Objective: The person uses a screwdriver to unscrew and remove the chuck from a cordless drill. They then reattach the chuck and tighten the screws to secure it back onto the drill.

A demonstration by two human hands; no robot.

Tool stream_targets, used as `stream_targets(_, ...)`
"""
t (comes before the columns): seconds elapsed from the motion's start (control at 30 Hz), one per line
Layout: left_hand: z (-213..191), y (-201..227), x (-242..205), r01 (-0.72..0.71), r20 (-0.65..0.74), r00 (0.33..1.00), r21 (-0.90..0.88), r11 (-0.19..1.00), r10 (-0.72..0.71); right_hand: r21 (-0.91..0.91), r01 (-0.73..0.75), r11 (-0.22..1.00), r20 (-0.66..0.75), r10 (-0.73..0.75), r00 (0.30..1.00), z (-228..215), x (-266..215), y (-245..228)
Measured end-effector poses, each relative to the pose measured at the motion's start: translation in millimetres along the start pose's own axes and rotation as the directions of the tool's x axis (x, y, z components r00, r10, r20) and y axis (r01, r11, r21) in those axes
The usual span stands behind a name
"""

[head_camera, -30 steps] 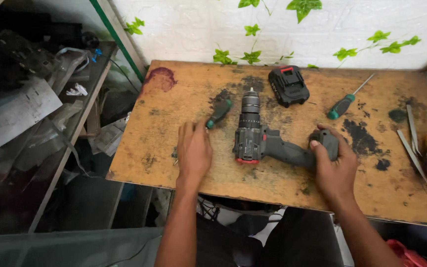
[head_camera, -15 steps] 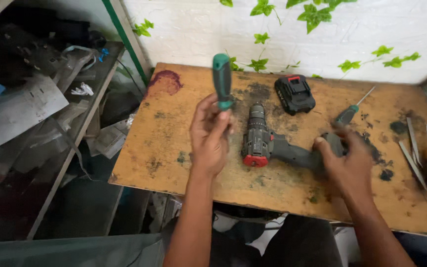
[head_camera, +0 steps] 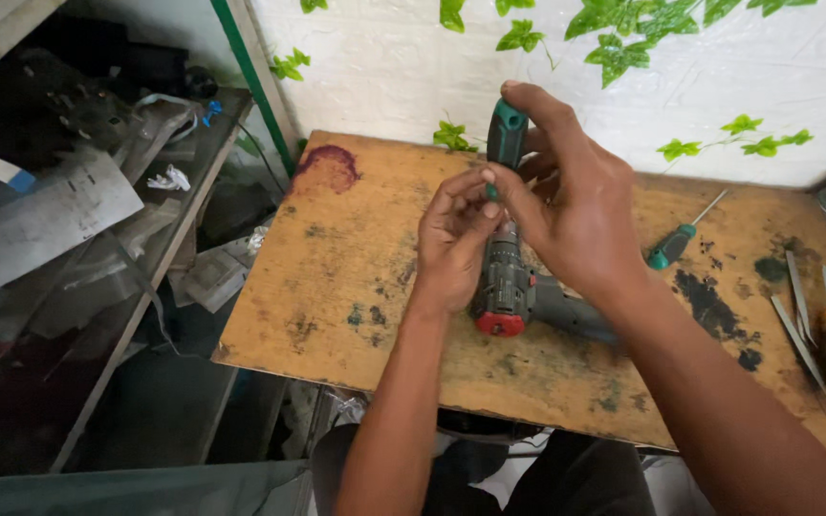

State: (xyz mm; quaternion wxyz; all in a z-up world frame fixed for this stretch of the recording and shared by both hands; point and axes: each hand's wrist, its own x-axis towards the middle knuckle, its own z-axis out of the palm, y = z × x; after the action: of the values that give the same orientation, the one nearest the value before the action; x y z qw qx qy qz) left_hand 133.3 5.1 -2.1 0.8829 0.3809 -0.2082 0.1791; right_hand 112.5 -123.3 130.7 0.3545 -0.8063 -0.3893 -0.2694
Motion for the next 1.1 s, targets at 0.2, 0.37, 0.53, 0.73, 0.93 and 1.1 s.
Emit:
stream_targets(0.2, 25.6, 83.8, -43.1, 0.497, -0.328, 0.855, 0.738, 0.456, -0.402, 0.054, -0.014, 0.998, 0.004, 0.013, 1.000, 7.0, -3.8, 8.2)
stream_targets(0.37, 6.5, 42.3, -91.0, 0.360, -0.274, 0.893, 0.911, 0.203, -0.356, -0.071, 0.011, 0.997, 0.022, -0.010, 1.000, 10.2, -10.0, 2.2)
stream_targets(0.53, 8.9, 39.9, -98.8, 0.283, -0.209, 0.923, 0.938, 0.202, -0.324, -0.514, 0.126, 0.848, -0.031, -0.165, 0.986, 12.7, -9.9, 3.9)
stream_targets(0.73, 21.7, 39.3, -95.6, 0.178, -0.146, 0.976, 0.962, 0.206, -0.161, -0.556, 0.084, 0.827, -0.194, -0.228, 0.954, 19.1, -3.0, 14.3)
stream_targets(0.93, 16.0, 29.4, -102.7, 0.338, -0.289, 0.920, 0.927, 0.161, -0.264, 0.118, 0.007, 0.993, -0.151, 0.011, 0.989, 12.9, -2.9, 4.1)
stream_targets(1.1, 9.1, 19.3, -94.8, 0.215, -0.193, 0.948, 0.975, 0.062, -0.254, 0.014, 0.010, 1.000, -0.142, -0.008, 0.990, 16.4, -1.2, -1.3)
